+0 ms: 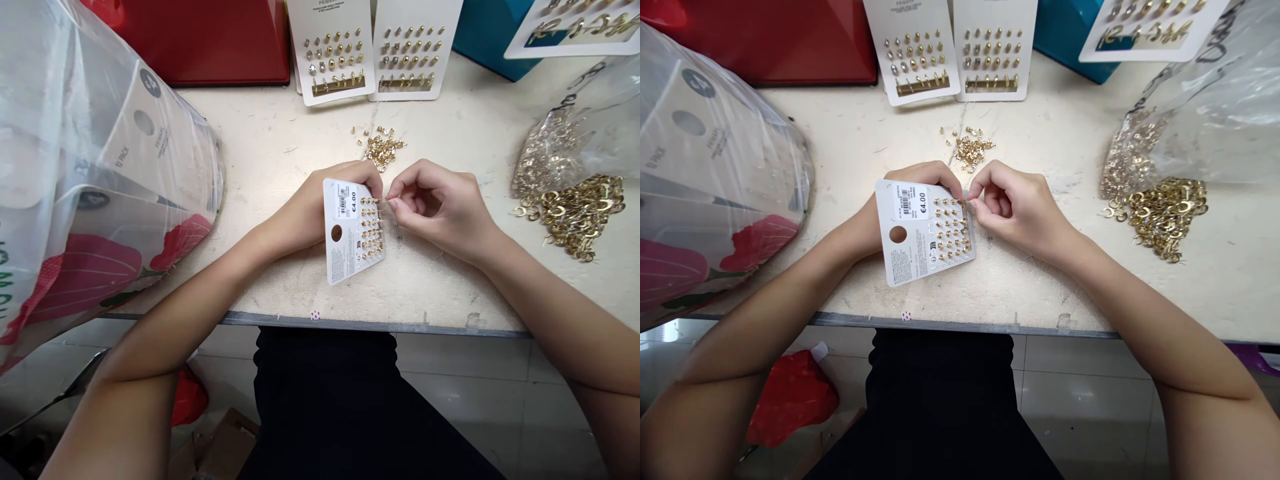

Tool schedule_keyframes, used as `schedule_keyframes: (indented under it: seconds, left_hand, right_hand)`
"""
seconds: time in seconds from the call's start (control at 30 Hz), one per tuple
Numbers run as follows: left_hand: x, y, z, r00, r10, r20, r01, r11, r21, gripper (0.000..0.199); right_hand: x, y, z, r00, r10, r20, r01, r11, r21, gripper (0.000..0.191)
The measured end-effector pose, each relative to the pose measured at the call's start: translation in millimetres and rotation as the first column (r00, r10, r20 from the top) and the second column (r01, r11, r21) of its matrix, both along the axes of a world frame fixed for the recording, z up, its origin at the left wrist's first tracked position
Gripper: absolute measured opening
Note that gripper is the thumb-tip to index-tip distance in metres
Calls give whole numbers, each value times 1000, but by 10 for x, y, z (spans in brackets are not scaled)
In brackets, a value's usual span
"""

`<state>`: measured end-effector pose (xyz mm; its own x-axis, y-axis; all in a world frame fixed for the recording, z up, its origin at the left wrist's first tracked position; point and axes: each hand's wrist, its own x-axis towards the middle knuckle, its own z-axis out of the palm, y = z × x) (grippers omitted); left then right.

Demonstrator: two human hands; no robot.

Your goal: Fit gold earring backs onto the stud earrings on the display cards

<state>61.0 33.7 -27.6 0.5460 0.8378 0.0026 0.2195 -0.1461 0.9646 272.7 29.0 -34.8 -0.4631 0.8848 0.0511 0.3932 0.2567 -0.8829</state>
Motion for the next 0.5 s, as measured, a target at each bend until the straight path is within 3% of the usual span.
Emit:
schedule_keyframes:
  seconds: [0.5]
  left_hand:
    - [5,-22,-32,998,58,32,-57,998,-25,8]
  right_hand:
    - [-41,-42,-19,999,-27,-17,29,996,88,9]
